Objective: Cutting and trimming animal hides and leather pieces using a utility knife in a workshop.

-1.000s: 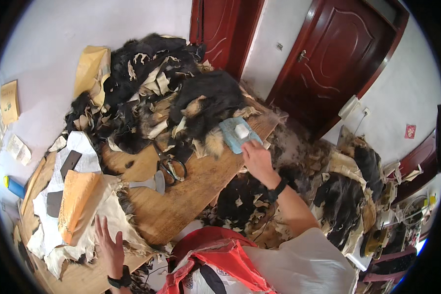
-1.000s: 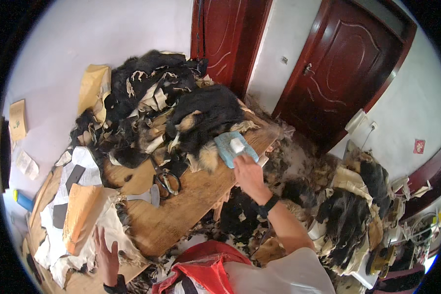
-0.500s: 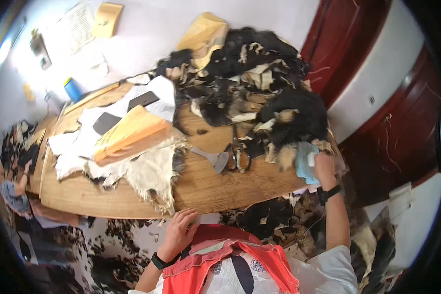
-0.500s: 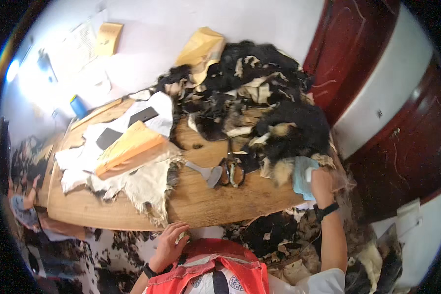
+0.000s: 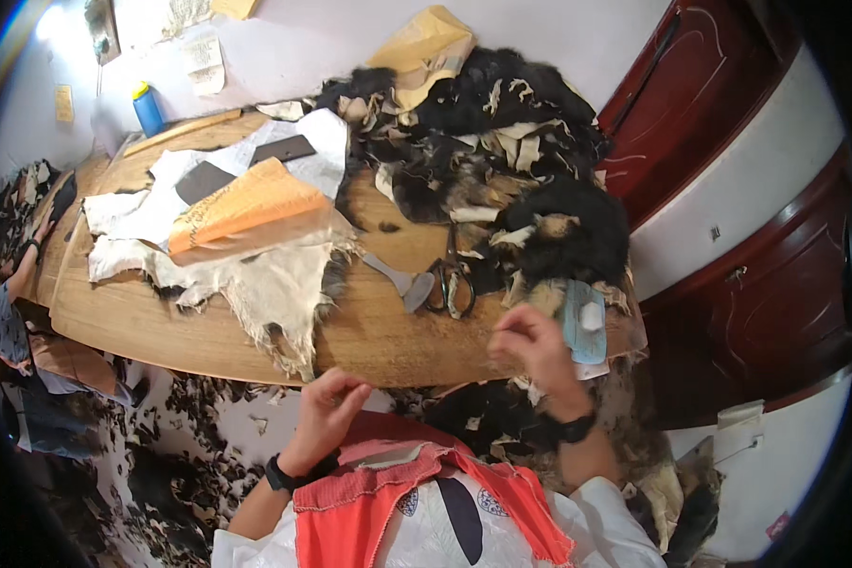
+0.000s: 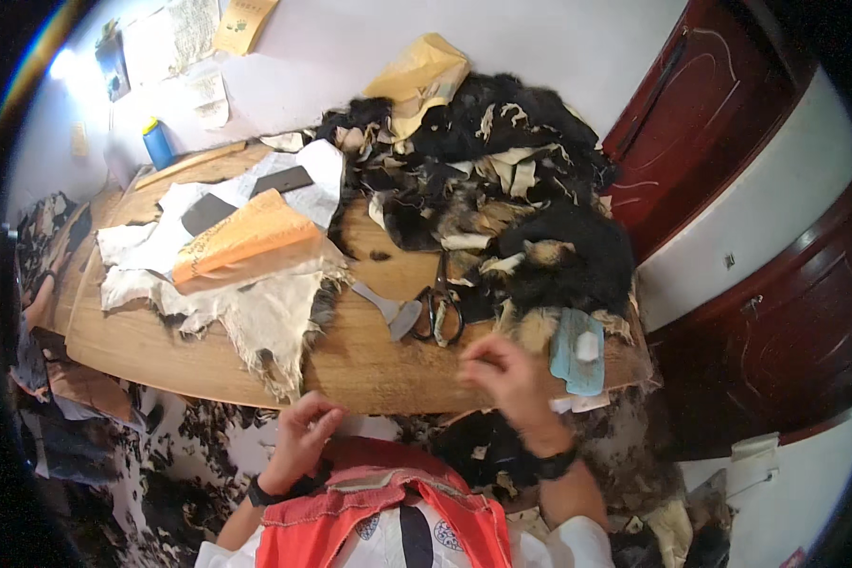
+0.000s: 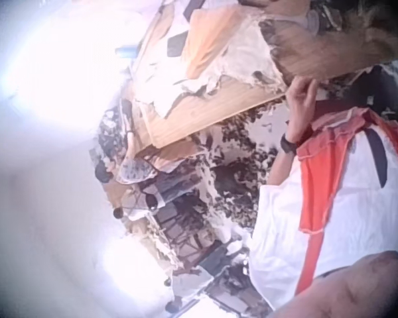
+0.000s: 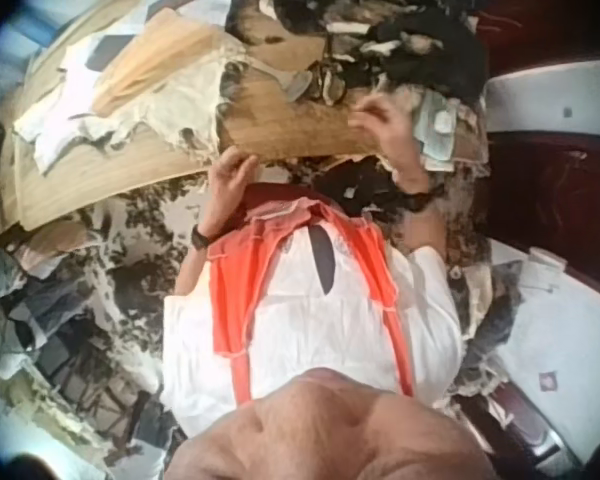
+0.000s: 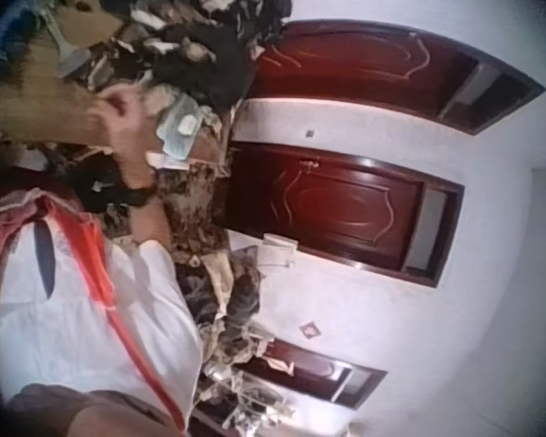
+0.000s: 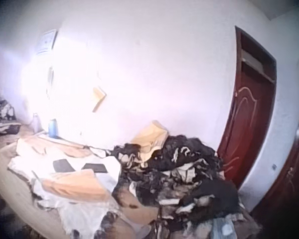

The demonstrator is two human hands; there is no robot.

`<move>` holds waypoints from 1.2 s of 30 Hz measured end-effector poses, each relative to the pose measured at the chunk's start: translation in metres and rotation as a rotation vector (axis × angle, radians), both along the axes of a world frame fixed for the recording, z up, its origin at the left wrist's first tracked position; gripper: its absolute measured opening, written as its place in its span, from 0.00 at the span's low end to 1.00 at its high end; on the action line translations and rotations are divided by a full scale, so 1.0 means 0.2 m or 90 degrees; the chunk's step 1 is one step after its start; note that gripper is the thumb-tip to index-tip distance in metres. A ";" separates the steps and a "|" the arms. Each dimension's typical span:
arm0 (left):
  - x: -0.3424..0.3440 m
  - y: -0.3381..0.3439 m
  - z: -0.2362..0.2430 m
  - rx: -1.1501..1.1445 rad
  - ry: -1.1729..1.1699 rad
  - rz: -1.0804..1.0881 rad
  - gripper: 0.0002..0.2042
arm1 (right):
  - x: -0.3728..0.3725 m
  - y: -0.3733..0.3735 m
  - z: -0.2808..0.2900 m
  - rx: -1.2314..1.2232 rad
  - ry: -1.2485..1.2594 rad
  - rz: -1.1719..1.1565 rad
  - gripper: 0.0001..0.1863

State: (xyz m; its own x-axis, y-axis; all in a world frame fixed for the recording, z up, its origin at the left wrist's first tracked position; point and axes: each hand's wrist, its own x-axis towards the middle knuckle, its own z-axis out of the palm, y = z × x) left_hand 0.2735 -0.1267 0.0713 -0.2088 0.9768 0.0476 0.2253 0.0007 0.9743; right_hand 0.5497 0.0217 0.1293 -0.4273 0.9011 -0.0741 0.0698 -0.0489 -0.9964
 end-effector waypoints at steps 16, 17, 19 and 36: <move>0.04 0.05 0.00 -0.049 -0.154 -0.042 0.04 | -0.55 -0.23 -0.24 -0.063 0.112 0.120 0.08; 0.04 0.06 0.00 -0.007 -0.105 -0.057 0.04 | -0.56 -0.23 -0.21 -0.069 0.123 0.148 0.08; 0.05 0.06 -0.05 -0.023 -0.168 -0.036 0.05 | -0.58 -0.23 -0.16 -0.204 0.199 0.087 0.07; -0.38 -0.25 -0.15 0.061 -0.045 -0.001 0.07 | -0.80 -0.27 -0.27 0.019 0.125 0.121 0.12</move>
